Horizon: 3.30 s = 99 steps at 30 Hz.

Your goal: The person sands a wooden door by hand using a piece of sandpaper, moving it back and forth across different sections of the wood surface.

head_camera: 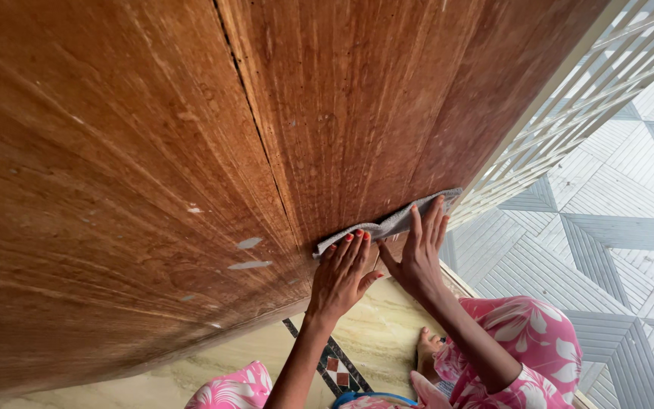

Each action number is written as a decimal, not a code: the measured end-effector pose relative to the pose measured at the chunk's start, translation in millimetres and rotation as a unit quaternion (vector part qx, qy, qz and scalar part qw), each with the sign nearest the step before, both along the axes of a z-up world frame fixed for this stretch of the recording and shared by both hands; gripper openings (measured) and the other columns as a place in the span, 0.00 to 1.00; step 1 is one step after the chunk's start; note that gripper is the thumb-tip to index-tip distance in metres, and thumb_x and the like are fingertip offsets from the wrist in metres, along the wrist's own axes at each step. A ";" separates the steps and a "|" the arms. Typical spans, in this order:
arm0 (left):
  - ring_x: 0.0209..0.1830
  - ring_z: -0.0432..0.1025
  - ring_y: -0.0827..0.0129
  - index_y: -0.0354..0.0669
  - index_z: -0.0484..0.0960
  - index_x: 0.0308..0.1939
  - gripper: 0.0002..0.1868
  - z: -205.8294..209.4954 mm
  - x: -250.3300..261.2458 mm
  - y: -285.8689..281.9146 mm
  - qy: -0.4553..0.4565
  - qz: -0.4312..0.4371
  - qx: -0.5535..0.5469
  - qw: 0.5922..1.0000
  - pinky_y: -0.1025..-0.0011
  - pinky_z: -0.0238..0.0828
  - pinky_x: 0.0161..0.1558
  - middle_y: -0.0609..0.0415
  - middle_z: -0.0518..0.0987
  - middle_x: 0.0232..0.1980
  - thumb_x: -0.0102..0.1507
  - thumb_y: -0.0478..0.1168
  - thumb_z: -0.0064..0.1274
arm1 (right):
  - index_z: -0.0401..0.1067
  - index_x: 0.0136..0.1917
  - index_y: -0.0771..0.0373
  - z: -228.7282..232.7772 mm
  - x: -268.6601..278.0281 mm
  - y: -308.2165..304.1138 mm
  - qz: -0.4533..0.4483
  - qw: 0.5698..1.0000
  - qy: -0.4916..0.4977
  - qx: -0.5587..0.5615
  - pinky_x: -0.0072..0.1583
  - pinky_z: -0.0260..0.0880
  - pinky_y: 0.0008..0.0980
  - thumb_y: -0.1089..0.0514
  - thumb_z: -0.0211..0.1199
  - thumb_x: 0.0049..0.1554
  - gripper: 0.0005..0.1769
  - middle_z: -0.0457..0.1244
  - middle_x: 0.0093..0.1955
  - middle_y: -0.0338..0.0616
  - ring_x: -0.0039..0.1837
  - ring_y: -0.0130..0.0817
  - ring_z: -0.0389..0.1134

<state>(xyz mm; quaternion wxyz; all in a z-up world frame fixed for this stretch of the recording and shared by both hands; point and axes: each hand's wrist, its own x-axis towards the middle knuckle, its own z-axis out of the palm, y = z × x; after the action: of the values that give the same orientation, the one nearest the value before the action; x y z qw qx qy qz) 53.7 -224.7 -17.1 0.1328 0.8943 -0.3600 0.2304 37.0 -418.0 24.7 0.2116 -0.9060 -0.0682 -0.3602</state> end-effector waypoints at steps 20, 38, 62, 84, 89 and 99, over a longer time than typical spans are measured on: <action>0.82 0.46 0.59 0.38 0.59 0.78 0.39 -86.2 -40.6 149.1 0.039 0.159 0.049 0.985 0.53 0.48 0.77 0.49 0.55 0.81 0.71 0.59 0.43 | 0.51 0.79 0.66 -77.7 -4.8 106.0 0.107 0.988 0.044 -0.098 0.77 0.36 0.69 0.36 0.63 0.59 0.48 0.41 0.79 0.80 0.81 0.76 0.40; 0.84 0.46 0.58 0.36 0.51 0.80 0.42 -30.1 -39.8 123.7 -0.055 0.225 -0.105 0.967 0.28 0.08 0.70 0.44 0.53 0.83 0.72 0.62 0.33 | 0.49 0.81 0.59 7.6 -10.3 115.0 0.124 0.988 0.009 -0.096 0.77 0.38 0.67 0.34 0.60 0.60 0.47 0.41 0.80 0.78 0.80 0.76 0.41; 0.87 0.41 0.47 0.56 0.50 0.85 0.32 381.2 5.7 110.0 -0.290 0.263 -0.050 0.919 0.36 0.20 0.80 0.47 0.49 0.86 0.82 0.59 0.41 | 0.52 0.87 0.47 345.8 40.1 89.0 -0.022 0.968 -0.215 -0.127 0.86 0.30 0.60 0.29 0.53 0.71 0.40 0.36 0.88 0.54 0.88 0.54 0.33; 0.86 0.31 0.55 0.64 0.39 0.85 0.43 -59.6 3.2 108.1 -0.218 0.305 0.008 0.927 0.40 0.25 0.79 0.54 0.34 0.88 0.73 0.68 0.38 | 0.72 0.65 0.46 -48.5 33.4 62.5 0.057 0.980 -0.072 -0.177 0.67 0.55 0.62 0.29 0.64 0.56 0.31 0.62 0.66 0.58 0.66 0.57 0.60; 0.85 0.38 0.54 0.64 0.45 0.83 0.41 -116.4 -18.4 102.9 -0.155 0.295 0.001 0.943 0.40 0.34 0.79 0.55 0.43 0.86 0.70 0.65 0.41 | 0.70 0.66 0.49 -107.4 18.1 59.0 0.106 0.982 -0.009 -0.156 0.65 0.56 0.63 0.33 0.66 0.56 0.31 0.62 0.65 0.62 0.64 0.60 0.61; 0.83 0.37 0.58 0.69 0.49 0.83 0.39 -41.9 5.0 111.9 -0.110 0.296 -0.028 0.948 0.37 0.25 0.79 0.57 0.44 0.83 0.70 0.70 0.35 | 0.64 0.76 0.49 -30.6 30.6 53.7 0.089 0.987 -0.042 -0.125 0.77 0.41 0.64 0.35 0.60 0.61 0.35 0.52 0.77 0.68 0.77 0.67 0.51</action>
<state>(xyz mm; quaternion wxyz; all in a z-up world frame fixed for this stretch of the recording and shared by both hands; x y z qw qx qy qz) 58.7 -112.7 -59.0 0.0430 0.9256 -0.0845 0.3665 67.6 -364.4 -5.9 0.1251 -0.8995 -0.2022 -0.3666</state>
